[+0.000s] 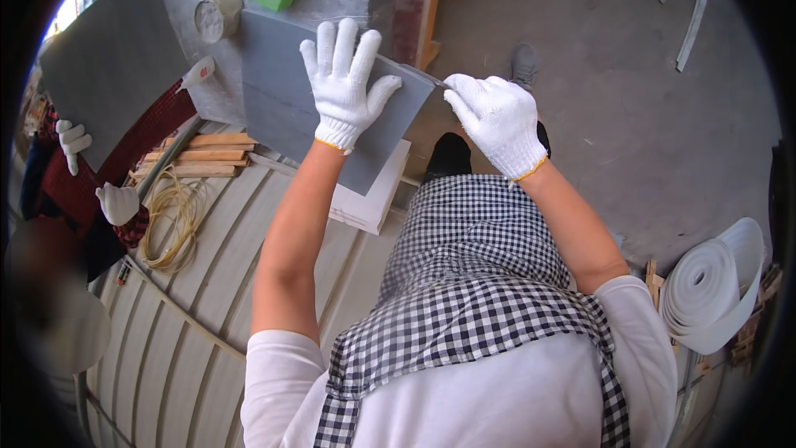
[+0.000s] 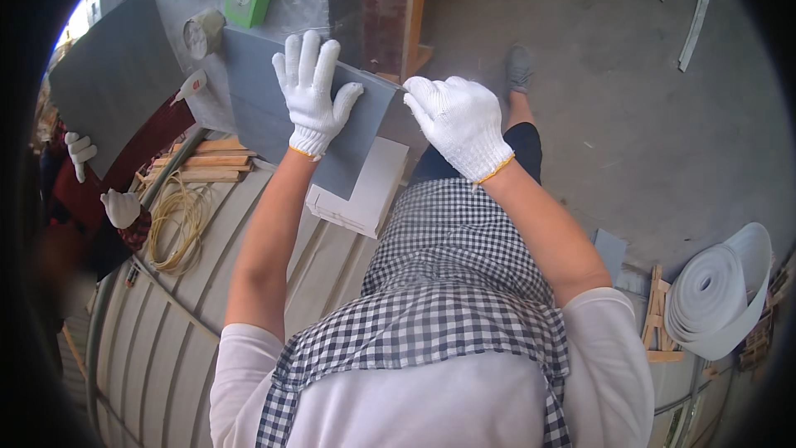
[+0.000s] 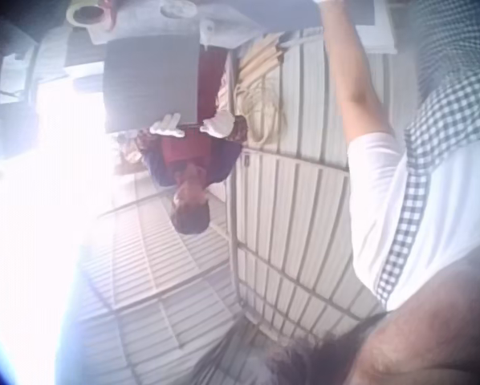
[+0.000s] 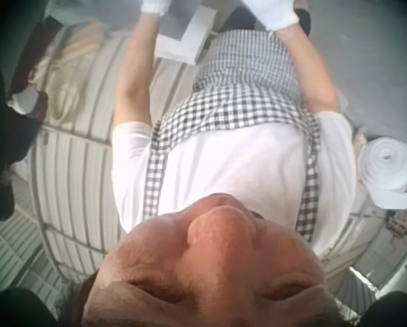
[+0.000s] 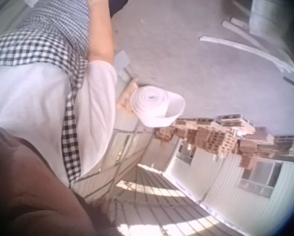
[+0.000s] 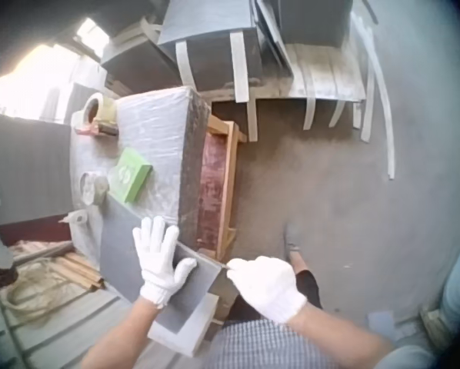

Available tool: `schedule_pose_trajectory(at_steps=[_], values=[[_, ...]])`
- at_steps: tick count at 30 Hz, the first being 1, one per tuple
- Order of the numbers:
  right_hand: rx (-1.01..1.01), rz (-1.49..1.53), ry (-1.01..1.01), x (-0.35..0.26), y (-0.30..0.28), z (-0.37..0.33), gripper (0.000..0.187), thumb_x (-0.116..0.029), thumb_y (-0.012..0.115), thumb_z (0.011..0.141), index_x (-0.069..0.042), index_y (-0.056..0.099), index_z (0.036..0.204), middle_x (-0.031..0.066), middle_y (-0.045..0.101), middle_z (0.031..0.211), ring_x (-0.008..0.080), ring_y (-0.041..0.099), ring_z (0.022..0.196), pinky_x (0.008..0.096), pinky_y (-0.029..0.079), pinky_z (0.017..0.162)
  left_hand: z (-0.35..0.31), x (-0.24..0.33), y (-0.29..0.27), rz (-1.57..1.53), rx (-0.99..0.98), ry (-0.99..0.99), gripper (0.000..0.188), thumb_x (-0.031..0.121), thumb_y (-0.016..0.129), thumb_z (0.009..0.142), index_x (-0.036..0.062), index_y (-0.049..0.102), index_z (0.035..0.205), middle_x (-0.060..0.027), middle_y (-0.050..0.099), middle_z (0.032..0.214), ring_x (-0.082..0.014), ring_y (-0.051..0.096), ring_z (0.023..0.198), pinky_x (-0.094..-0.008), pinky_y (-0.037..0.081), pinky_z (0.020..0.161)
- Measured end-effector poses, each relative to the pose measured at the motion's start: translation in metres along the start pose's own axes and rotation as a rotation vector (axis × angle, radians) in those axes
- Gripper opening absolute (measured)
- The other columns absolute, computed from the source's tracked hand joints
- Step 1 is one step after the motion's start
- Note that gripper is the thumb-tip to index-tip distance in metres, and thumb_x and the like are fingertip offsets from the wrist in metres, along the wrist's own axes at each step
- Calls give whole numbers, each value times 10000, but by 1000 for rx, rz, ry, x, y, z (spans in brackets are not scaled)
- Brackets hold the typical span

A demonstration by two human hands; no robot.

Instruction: The person cuts a gray sheet with a utility knife, then sands the edges with a green sanding block. They repeat this process on multiple sheets, stacking the finished pieces on a nearby rack.

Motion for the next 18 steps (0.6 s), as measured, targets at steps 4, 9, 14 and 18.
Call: schedule_pose_trajectory(at_steps=[4, 9, 14, 18], values=[[4, -94, 10, -6, -16, -7, 120, -198, 721, 880, -141, 710, 986, 24, 638, 691, 194, 616, 617, 332, 497, 576, 1, 24, 4, -26, -33, 259, 671, 424, 808, 722, 160, 659, 1321, -163, 527, 1487, -425, 397, 1437, -617, 173, 1196], [-26, -241, 1, 4, -34, -19, 127, -215, 698, 901, -158, 687, 1014, 21, 616, 663, 198, 613, 614, 342, 489, 572, 15, 54, 3, -19, 3, 337, 635, 417, 792, 735, 184, 677, 1314, -121, 577, 1431, -406, 451, 1391, -630, 229, 1165], [-42, -355, -12, 14, -58, -30, 109, -224, 684, 910, -161, 672, 999, 22, 597, 646, 202, 608, 608, 348, 477, 559, 30, 88, -6, -27, 91, 378, 625, 388, 819, 700, 201, 677, 1279, -88, 592, 1237, -372, 513, 1250, -612, 328, 1050], [-22, -376, -3, 19, -60, -32, 78, -214, 675, 908, -163, 664, 966, 26, 590, 647, 204, 601, 600, 350, 470, 552, 31, 98, -6, -13, 59, 380, 637, 371, 816, 721, 175, 664, 1308, -95, 597, 1246, -388, 512, 1266, -613, 306, 1089]])
Point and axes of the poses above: each hand's wrist, its own z-axis towards the middle knuckle, its own y-axis out of the palm, x = y × z, the point moved 7 cm from there along z, towards the middle knuckle
